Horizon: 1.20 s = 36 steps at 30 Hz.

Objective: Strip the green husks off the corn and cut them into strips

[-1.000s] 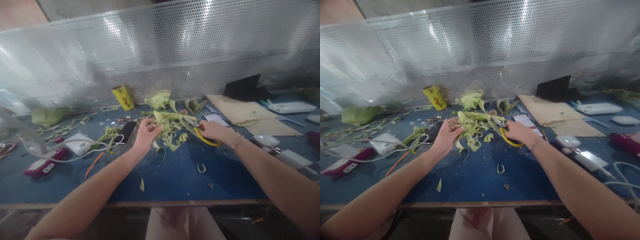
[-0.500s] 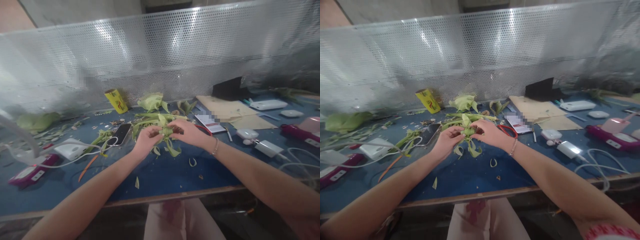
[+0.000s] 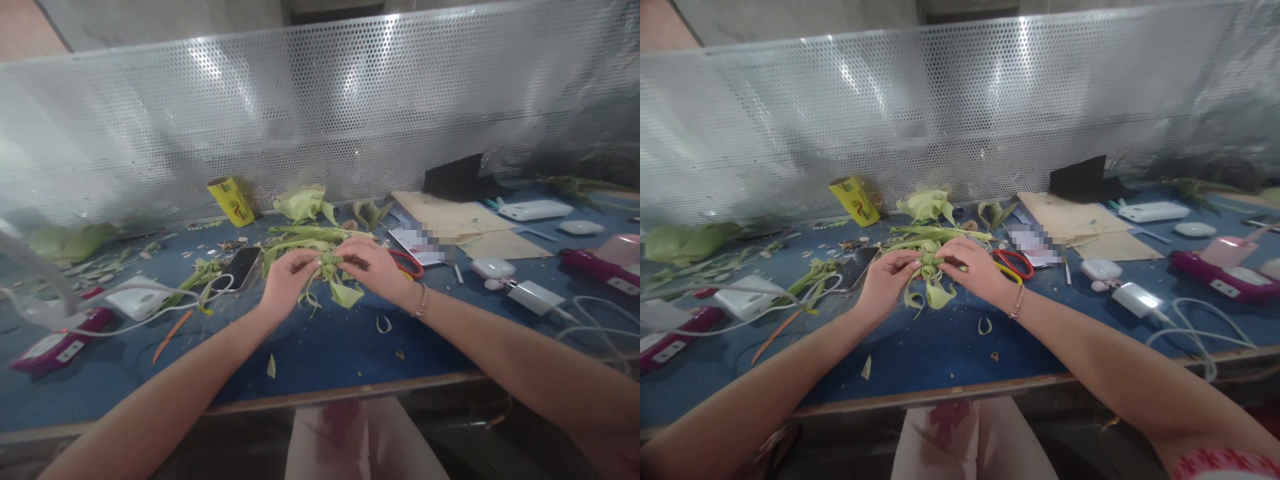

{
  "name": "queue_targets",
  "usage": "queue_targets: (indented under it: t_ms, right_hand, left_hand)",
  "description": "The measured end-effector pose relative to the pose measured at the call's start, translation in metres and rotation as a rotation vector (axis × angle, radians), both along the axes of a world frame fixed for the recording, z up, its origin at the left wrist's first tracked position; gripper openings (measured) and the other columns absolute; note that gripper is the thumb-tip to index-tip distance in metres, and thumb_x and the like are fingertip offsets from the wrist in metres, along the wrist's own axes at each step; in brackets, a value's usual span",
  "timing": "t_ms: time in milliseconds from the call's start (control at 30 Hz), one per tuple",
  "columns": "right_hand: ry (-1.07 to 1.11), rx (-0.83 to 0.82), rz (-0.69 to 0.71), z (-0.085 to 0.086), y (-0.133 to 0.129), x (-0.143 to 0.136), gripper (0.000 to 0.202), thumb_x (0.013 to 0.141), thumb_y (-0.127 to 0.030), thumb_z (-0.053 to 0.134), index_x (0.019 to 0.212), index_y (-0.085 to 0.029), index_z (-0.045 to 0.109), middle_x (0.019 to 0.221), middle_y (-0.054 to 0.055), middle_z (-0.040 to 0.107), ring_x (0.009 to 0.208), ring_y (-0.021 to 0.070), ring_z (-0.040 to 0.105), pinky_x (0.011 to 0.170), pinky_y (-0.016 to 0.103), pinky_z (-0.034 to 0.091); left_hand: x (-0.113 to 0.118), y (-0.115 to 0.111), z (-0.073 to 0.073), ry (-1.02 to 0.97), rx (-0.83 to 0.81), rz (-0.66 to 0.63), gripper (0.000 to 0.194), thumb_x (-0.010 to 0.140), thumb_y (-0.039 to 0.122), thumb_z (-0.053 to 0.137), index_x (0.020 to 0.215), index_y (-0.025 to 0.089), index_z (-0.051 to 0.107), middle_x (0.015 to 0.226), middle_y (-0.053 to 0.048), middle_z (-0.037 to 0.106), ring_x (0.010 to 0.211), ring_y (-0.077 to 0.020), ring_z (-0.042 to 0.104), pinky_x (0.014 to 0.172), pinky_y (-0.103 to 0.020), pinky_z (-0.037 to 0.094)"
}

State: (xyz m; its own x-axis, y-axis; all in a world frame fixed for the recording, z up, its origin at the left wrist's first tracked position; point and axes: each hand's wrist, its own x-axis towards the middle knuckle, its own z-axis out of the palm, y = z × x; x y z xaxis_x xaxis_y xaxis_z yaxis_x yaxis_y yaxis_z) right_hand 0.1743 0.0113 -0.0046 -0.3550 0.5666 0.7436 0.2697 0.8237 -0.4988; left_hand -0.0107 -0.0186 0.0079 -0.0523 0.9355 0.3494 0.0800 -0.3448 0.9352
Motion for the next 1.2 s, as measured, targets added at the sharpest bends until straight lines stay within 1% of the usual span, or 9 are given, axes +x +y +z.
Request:
queue_targets:
  t_ms: [133,333,533,667,767,833,967,1100,1200]
  right_hand:
    - [0.04,-0.009,-0.024,0.002,-0.004,-0.002,0.009,0.083,-0.024,0.059,0.089,-0.023,0.065,0.095,0.005,0.065,0.092,0.0182,0.061,0.081,0.036,0.052]
    - [0.086,-0.107,0.004,0.004,-0.01,-0.002,0.007,0.08,-0.022,0.061,0.086,-0.021,0.063,0.088,0.004,0.065,0.075,0.0145,0.061,0.064,0.028,0.053]
    - [0.095,-0.062,0.099,0.0,-0.007,-0.001,0.002,0.08,-0.022,0.061,0.082,-0.022,0.063,0.093,0.006,0.062,0.089,0.0171,0.06,0.071,0.031,0.054]
    - [0.164,-0.229,0.174,0.001,-0.005,-0.005,0.007,0.076,-0.023,0.063,0.08,-0.021,0.058,0.091,0.004,0.059,0.085,0.0153,0.06,0.072,0.031,0.053]
    - [0.21,-0.411,0.182,0.003,-0.005,-0.008,0.013,0.076,-0.027,0.063,0.083,-0.02,0.055,0.081,0.002,0.06,0.075,0.0134,0.06,0.068,0.03,0.052]
    - [0.199,-0.462,0.172,0.004,-0.004,-0.01,0.014,0.077,-0.028,0.062,0.086,-0.019,0.056,0.078,0.001,0.061,0.072,0.0129,0.059,0.067,0.029,0.051]
    - [0.154,-0.42,0.136,0.002,-0.001,-0.012,0.009,0.078,-0.027,0.058,0.081,-0.018,0.06,0.077,0.002,0.063,0.072,0.0132,0.059,0.067,0.029,0.049]
    - [0.162,-0.384,0.089,-0.001,0.001,-0.012,0.006,0.078,-0.024,0.056,0.077,-0.019,0.058,0.073,0.001,0.063,0.068,0.0133,0.058,0.064,0.028,0.047]
    - [0.125,-0.336,0.058,-0.002,-0.001,-0.014,0.004,0.077,-0.02,0.053,0.076,-0.019,0.057,0.073,0.0,0.062,0.068,0.0127,0.057,0.063,0.026,0.046]
  left_hand:
    - [-0.004,0.002,0.001,0.049,0.016,-0.02,0.017,0.063,0.024,0.075,0.078,0.018,0.069,0.07,-0.003,0.069,0.066,-0.0134,0.062,0.066,-0.027,0.052]
    - [-0.007,0.001,0.004,0.0,0.012,-0.165,0.023,0.057,0.019,0.078,0.077,0.018,0.067,0.073,-0.004,0.07,0.069,-0.0156,0.065,0.066,-0.028,0.052]
    - [-0.005,-0.001,0.004,0.042,0.078,-0.069,0.015,0.054,0.017,0.076,0.065,0.017,0.066,0.07,-0.004,0.067,0.067,-0.0144,0.063,0.063,-0.026,0.051]
    - [-0.006,0.0,0.001,0.075,0.146,-0.047,0.009,0.056,0.017,0.074,0.061,0.018,0.066,0.077,-0.006,0.068,0.074,-0.0161,0.063,0.069,-0.028,0.051]
    - [-0.007,0.002,-0.003,0.13,0.188,-0.039,0.005,0.059,0.017,0.072,0.06,0.019,0.067,0.078,-0.006,0.068,0.078,-0.0174,0.063,0.071,-0.03,0.051]
    - [-0.007,0.003,-0.006,0.185,0.222,-0.053,0.005,0.061,0.016,0.07,0.06,0.02,0.067,0.077,-0.006,0.067,0.077,-0.0171,0.062,0.07,-0.029,0.05]
    - [-0.008,0.005,-0.009,0.24,0.243,-0.101,0.008,0.062,0.013,0.067,0.059,0.02,0.065,0.074,-0.005,0.065,0.075,-0.0155,0.061,0.068,-0.028,0.048]
    - [-0.006,0.003,-0.004,0.176,0.12,-0.197,0.007,0.061,0.015,0.068,0.066,0.019,0.063,0.078,-0.004,0.064,0.074,-0.0147,0.06,0.067,-0.026,0.047]
    - [-0.002,0.003,0.0,0.18,0.039,-0.139,0.01,0.065,0.024,0.068,0.065,0.018,0.061,0.067,-0.001,0.059,0.063,-0.0123,0.053,0.06,-0.024,0.043]
